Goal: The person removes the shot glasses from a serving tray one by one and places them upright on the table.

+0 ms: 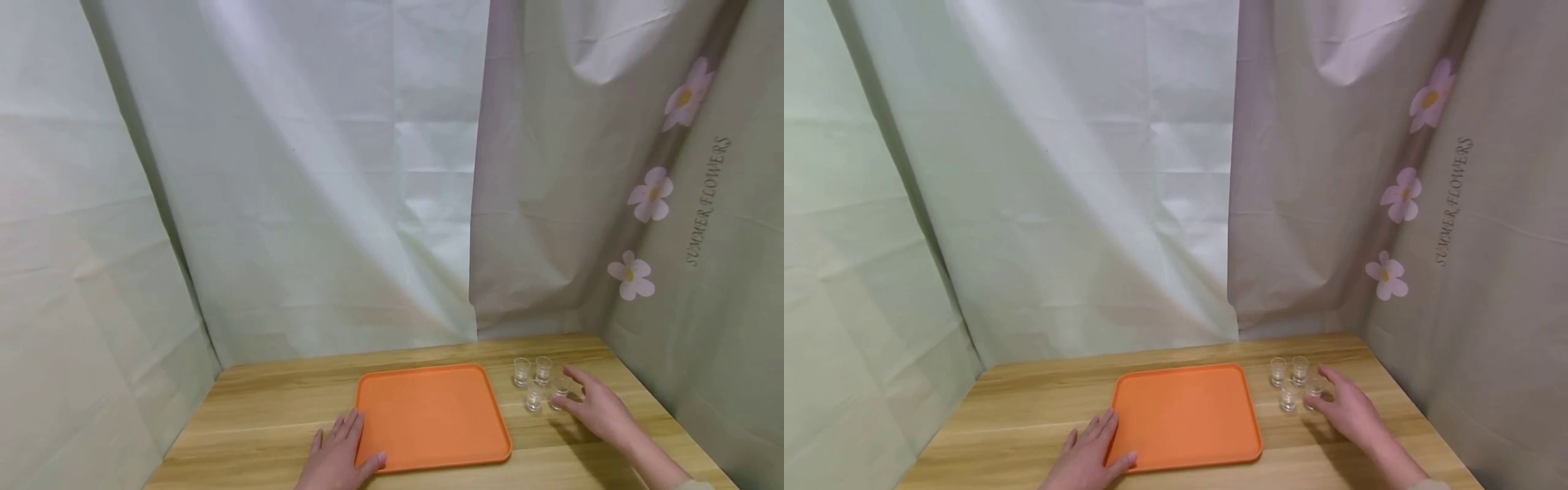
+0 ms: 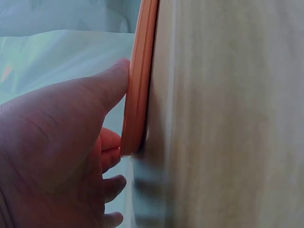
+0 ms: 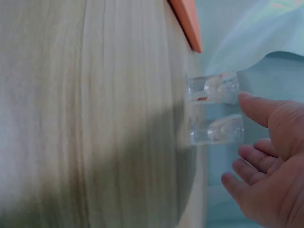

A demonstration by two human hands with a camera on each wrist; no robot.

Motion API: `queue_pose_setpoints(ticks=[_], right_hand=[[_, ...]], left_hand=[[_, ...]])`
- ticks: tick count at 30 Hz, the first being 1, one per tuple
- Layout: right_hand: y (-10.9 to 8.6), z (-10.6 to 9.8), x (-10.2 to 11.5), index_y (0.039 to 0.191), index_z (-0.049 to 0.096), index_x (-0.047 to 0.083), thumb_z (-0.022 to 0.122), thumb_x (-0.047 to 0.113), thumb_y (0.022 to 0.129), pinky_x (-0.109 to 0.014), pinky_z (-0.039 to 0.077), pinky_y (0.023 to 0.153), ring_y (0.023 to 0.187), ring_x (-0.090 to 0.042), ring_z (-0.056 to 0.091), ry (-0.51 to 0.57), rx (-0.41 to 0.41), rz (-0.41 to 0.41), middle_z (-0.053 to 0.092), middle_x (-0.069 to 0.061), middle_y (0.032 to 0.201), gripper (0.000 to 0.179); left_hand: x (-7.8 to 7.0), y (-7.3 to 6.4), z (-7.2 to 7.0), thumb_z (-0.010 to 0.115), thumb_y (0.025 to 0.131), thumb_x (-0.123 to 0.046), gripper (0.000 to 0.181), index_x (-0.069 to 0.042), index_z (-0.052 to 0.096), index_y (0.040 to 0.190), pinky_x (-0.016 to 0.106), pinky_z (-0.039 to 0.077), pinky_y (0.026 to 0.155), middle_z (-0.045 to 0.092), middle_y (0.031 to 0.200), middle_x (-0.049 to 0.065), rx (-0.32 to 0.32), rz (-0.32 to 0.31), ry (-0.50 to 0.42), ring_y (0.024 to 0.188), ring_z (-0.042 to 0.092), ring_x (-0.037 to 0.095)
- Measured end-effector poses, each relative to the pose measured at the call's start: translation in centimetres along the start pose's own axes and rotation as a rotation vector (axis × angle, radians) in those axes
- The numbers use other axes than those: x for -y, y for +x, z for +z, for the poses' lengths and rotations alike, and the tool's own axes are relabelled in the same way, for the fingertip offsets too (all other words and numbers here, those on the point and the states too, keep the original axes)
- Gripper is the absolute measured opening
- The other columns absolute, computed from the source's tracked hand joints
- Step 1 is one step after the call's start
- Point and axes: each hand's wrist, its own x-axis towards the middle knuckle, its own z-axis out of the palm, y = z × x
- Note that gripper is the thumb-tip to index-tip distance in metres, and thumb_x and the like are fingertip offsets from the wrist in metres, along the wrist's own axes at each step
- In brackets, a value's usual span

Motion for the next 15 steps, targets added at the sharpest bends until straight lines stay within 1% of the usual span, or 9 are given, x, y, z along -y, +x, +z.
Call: queue_pose_setpoints(ticks=[4, 7, 10, 13, 15], right_hand=[[-0.5, 0.3, 1.2, 0.164, 0.033, -0.015, 0.084, 0.039, 0.100, -0.084, 0.031, 0.114, 0.147, -0.070, 0.033, -0.049, -0.050, -0.065, 0.034, -0.045, 0.163, 0.098], [-0.8, 0.5, 2.2, 0.166, 0.031, -0.013, 0.086, 0.036, 0.098, -0.084, 0.024, 0.116, 0.152, -0.068, 0.026, -0.074, -0.094, -0.138, 0.030, -0.044, 0.166, 0.101], [-0.8, 1.0, 3.3, 0.166, 0.034, -0.012, 0.088, 0.034, 0.097, -0.082, 0.023, 0.119, 0.155, -0.064, 0.025, -0.121, -0.132, -0.213, 0.034, -0.040, 0.167, 0.099], [-0.8, 1.7, 4.4, 0.164, 0.039, -0.012, 0.088, 0.032, 0.096, -0.080, 0.024, 0.121, 0.155, -0.062, 0.028, -0.179, -0.147, -0.257, 0.039, -0.038, 0.165, 0.094], [-0.8, 2.4, 5.0, 0.163, 0.041, -0.011, 0.088, 0.032, 0.096, -0.080, 0.026, 0.120, 0.155, -0.060, 0.030, -0.216, -0.142, -0.273, 0.042, -0.036, 0.165, 0.092]], left_hand=[[0.3, -0.1, -0.2, 0.069, 0.099, -0.072, 0.101, 0.004, 0.050, 0.162, 0.083, 0.018, 0.121, 0.046, 0.169, 0.024, -0.005, 0.004, 0.017, 0.156, 0.037, 0.054], [0.3, -0.1, -0.4, 0.070, 0.099, -0.072, 0.101, 0.004, 0.050, 0.162, 0.083, 0.018, 0.121, 0.046, 0.169, 0.024, -0.003, 0.002, 0.021, 0.157, 0.037, 0.054], [0.2, -0.2, -0.6, 0.071, 0.098, -0.071, 0.100, 0.003, 0.050, 0.162, 0.083, 0.018, 0.121, 0.046, 0.168, 0.024, 0.001, -0.001, 0.025, 0.157, 0.036, 0.054], [0.0, -0.3, -0.8, 0.071, 0.098, -0.072, 0.101, 0.003, 0.051, 0.162, 0.082, 0.016, 0.122, 0.046, 0.168, 0.025, -0.012, 0.002, 0.034, 0.158, 0.035, 0.054], [-0.2, -0.3, -0.7, 0.070, 0.098, -0.072, 0.101, 0.003, 0.051, 0.162, 0.082, 0.016, 0.123, 0.045, 0.169, 0.025, -0.030, 0.010, 0.041, 0.159, 0.034, 0.054]])
